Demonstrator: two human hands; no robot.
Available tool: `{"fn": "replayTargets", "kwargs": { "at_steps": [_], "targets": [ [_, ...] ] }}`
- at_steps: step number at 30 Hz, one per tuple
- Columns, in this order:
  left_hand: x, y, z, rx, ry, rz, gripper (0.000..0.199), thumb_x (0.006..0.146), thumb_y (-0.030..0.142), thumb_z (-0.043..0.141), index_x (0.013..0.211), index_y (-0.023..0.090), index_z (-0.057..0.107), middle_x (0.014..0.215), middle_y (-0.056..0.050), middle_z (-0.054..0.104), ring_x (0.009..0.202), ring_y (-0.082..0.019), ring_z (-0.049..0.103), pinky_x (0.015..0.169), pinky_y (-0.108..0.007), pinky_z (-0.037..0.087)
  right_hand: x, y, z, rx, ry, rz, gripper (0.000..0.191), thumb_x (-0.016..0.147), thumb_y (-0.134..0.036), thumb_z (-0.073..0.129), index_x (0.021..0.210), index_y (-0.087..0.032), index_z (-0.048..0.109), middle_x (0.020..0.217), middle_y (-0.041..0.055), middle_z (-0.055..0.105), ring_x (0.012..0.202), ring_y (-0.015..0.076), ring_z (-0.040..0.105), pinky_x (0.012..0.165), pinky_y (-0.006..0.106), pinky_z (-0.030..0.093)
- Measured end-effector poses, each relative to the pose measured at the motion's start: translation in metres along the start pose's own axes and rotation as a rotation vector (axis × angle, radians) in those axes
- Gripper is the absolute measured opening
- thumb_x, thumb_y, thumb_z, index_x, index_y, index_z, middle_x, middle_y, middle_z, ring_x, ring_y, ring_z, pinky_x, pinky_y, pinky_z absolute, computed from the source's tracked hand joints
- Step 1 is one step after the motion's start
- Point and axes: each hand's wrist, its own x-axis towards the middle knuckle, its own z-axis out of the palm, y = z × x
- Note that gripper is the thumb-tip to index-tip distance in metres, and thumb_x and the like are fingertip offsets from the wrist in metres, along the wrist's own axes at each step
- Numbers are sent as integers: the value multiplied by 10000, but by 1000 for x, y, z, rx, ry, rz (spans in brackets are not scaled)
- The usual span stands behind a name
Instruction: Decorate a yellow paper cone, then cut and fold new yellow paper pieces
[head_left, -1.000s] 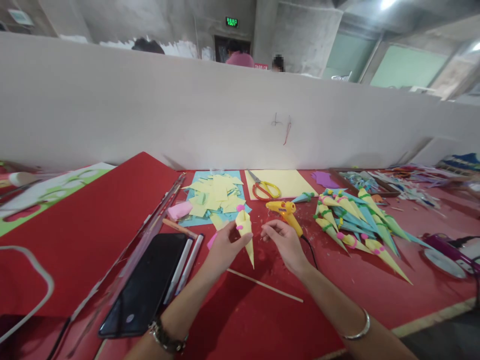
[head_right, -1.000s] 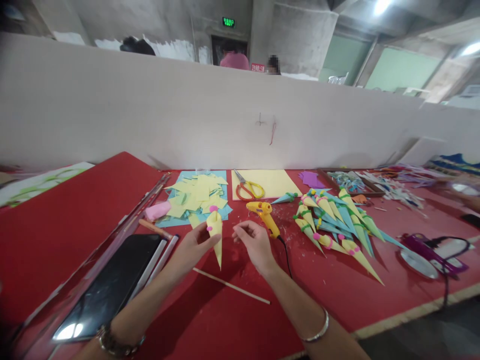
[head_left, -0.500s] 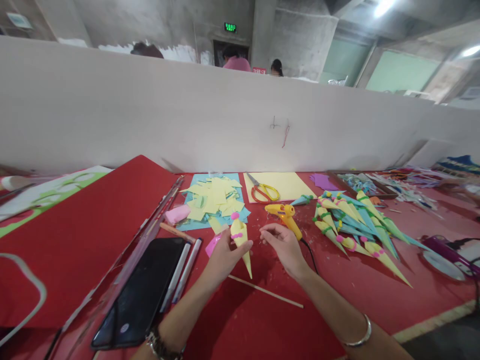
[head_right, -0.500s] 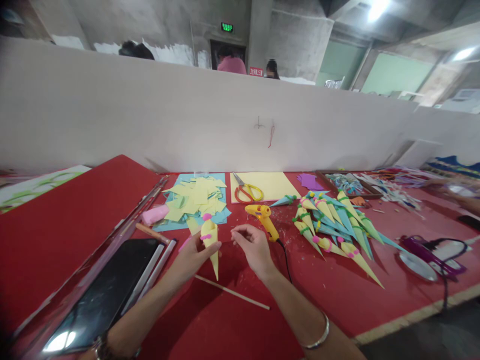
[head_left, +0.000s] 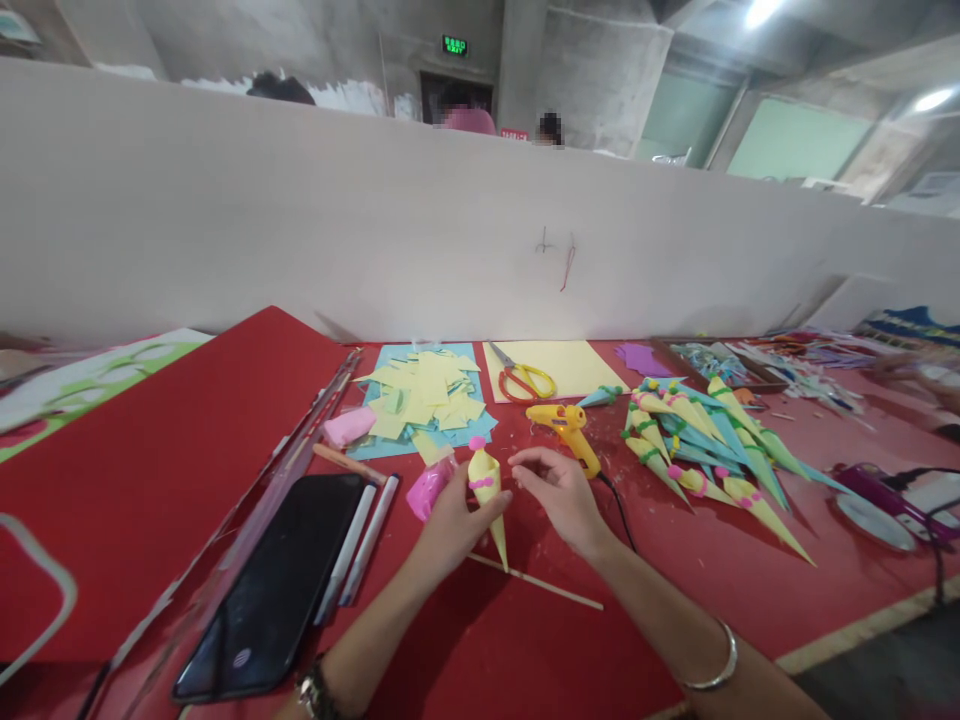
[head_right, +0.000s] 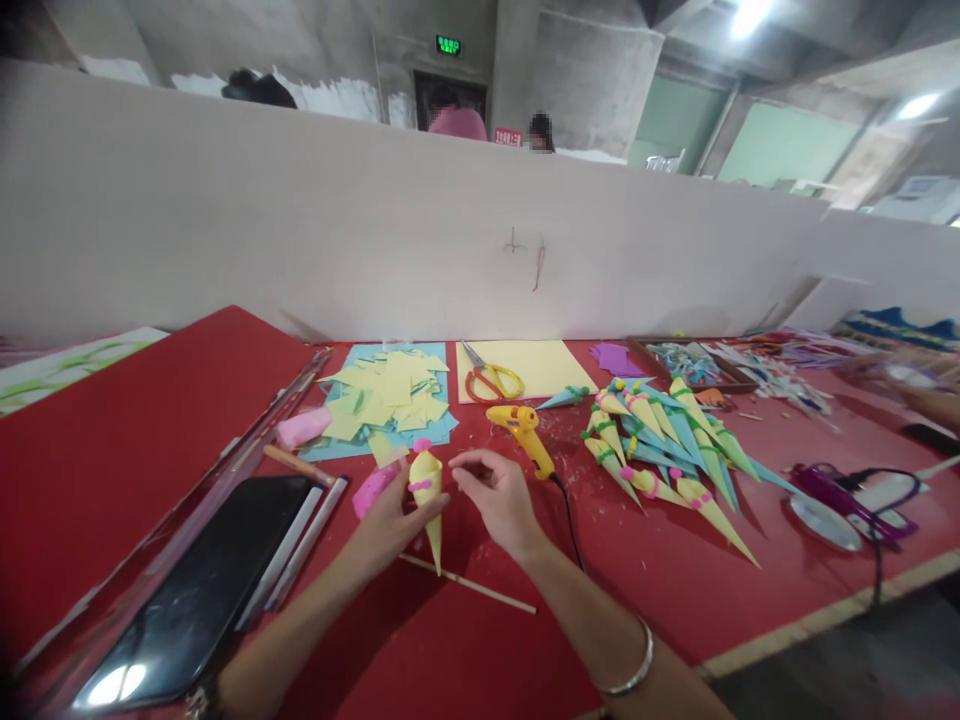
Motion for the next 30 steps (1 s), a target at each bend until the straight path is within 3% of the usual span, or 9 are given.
{"fn": "replayTargets", "kwargs": {
  "at_steps": [7,13,17,22,24,26,30],
  "targets": [
    [-1,-7,1,9,-40,10,459,668,342,601,1078,166,494,964,-57,637,889,-229,605,719,-348,510,-1,-1,-1,72,-29,42,152,710,-316,637,795,-201,688,736,27,697,661,170,648,668,309,534],
    [-2,-6,2,64,-50,25,445,687,322,569,1094,168,474,945,-55,625,891,-222,600,689,-330,513,-1,-1,1,-23,-52,-83,60,705,-264,634,731,-217,662,756,13,670,752,168,623,717,287,506],
    [-2,-4,1,169,-57,28,445,702,293,550,1115,155,456,979,-65,616,865,-197,605,712,-314,506,-2,-3,2,-25,-65,-74,72,714,-261,621,746,-210,660,763,17,674,743,169,623,706,291,503],
    [-2,-3,3,397,-64,-22,648,668,238,604,1252,117,351,905,-83,645,791,-232,622,693,-358,490,-1,-4,-3,-43,5,-11,70,678,-261,646,717,-203,642,737,11,668,713,166,623,700,292,505],
    [-3,-1,5,479,-73,-33,686,665,219,616,1276,96,329,934,-116,651,852,-265,623,720,-376,481,-1,-2,-5,-55,17,1,82,678,-271,648,723,-202,638,739,12,666,700,166,621,695,297,504],
    [-5,2,6,551,-75,-32,701,674,207,618,1290,73,312,1101,-192,601,1006,-297,581,792,-391,464,-1,0,-6,-59,13,2,96,691,-284,644,739,-200,638,762,19,668,714,168,620,699,299,500],
    [-17,11,-3,696,-62,-34,683,722,220,579,1312,55,277,1378,-258,345,1278,-323,335,902,-409,417,-2,6,-7,-39,-13,9,121,703,-307,650,748,-196,635,780,23,669,748,170,617,730,299,489]
  ]
}}
